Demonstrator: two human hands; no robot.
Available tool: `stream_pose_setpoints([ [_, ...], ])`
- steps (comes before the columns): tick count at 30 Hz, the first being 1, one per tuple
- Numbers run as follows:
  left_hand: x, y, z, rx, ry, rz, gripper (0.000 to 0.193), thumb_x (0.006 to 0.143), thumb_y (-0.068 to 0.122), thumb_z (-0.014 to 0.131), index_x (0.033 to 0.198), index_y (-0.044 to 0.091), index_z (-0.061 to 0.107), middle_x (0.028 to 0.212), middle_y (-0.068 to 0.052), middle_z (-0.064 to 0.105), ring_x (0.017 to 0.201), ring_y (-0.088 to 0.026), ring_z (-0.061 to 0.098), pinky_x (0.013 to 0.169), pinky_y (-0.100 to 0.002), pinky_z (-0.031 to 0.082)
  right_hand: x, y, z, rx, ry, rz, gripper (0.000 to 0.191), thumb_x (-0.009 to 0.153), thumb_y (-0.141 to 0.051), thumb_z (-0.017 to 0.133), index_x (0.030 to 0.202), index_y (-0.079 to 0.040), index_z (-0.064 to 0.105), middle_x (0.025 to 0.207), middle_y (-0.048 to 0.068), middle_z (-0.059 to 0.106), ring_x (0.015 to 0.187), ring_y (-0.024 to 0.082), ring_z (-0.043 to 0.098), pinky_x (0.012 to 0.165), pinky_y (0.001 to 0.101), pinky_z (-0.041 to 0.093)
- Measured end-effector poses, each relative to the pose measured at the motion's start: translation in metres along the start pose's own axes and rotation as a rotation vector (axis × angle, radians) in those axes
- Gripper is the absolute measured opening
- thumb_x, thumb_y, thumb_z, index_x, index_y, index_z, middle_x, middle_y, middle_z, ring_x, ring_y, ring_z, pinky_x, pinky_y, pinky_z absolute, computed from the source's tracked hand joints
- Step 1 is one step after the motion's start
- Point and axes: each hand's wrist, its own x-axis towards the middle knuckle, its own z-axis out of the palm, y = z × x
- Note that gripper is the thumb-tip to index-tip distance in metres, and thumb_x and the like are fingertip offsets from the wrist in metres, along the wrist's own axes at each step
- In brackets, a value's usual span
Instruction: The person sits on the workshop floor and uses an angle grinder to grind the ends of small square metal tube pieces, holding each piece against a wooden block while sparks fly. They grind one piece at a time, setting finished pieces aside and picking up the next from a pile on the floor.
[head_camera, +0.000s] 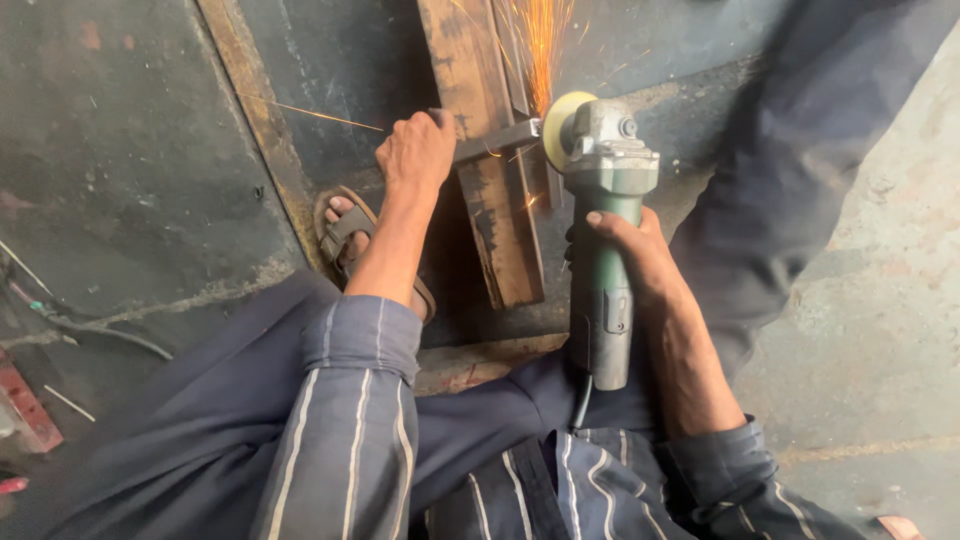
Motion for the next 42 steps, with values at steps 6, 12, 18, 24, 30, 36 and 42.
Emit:
stream_pose_setpoints([
  [6,-0.006,0.000,-0.004,0.015,0.111,0.057,0.044,0.102,0.032,0.050,0.080,0.003,0.075,0.080,-0.025,0.071,0.078,-0.045,0.071,0.075,-0.055,0.057,0.010,0.006,-0.012,0.065,0.057,0.017,0.048,0.084,-0.034,0.070,0.110,0.006,0.062,0.087,0.017,0.070,0.071,0.026,0.071,0.063,0.0395,0.061],
  [12,0.007,0.012,-0.020,0.168,0.175,0.251,0.032,0.104,0.033,0.060,0.118,0.005,0.061,0.111,-0.020,0.068,0.109,-0.040,0.065,0.091,-0.056,0.050,0.008,0.010,-0.035,0.172,0.157,0.006,0.048,0.084,-0.037,0.071,0.110,0.003,0.062,0.085,0.016,0.069,0.067,0.026,0.069,0.060,0.0398,0.060],
  [18,-0.031,0.052,0.006,-0.383,0.561,-0.276,0.088,0.098,0.054,0.063,0.157,-0.001,0.027,0.150,-0.032,0.040,0.141,-0.048,0.039,0.115,-0.063,0.033,0.007,0.009,-0.048,0.249,0.201,-0.063,0.051,0.085,-0.039,0.070,0.112,0.003,0.062,0.087,0.015,0.069,0.069,0.025,0.070,0.063,0.0392,0.062],
  [24,-0.063,0.074,0.030,-0.357,0.117,-0.509,0.080,0.093,0.049,0.069,0.151,0.003,0.039,0.166,-0.023,0.025,0.156,-0.043,0.019,0.117,-0.069,0.022,0.006,0.011,-0.048,0.182,0.185,-0.077,0.050,0.085,-0.039,0.071,0.110,0.004,0.062,0.087,0.016,0.069,0.068,0.025,0.070,0.061,0.0390,0.061],
  [30,-0.054,0.039,0.011,-0.052,0.226,0.238,0.063,0.101,0.022,0.066,0.159,0.018,0.043,0.167,-0.019,0.030,0.155,-0.039,0.025,0.116,-0.066,0.025,0.003,0.009,-0.042,0.184,0.152,-0.058,0.047,0.084,-0.037,0.069,0.108,0.004,0.062,0.085,0.016,0.069,0.068,0.025,0.070,0.060,0.0391,0.061],
  [36,-0.067,0.011,-0.004,0.133,0.093,0.558,0.071,0.094,0.010,0.063,0.159,0.031,0.047,0.169,-0.016,0.034,0.158,-0.035,0.027,0.122,-0.058,0.024,0.005,0.007,-0.029,0.144,0.169,-0.068,0.045,0.084,-0.033,0.070,0.107,0.005,0.062,0.084,0.017,0.069,0.068,0.026,0.070,0.061,0.0396,0.061],
  [42,-0.051,0.023,0.001,-0.093,0.254,0.436,0.063,0.106,0.043,0.057,0.158,0.012,0.040,0.166,-0.017,0.032,0.155,-0.039,0.027,0.120,-0.061,0.024,-0.003,0.006,-0.012,0.088,0.075,-0.045,0.049,0.081,-0.032,0.070,0.111,0.006,0.062,0.087,0.017,0.070,0.071,0.026,0.072,0.063,0.0391,0.061],
])
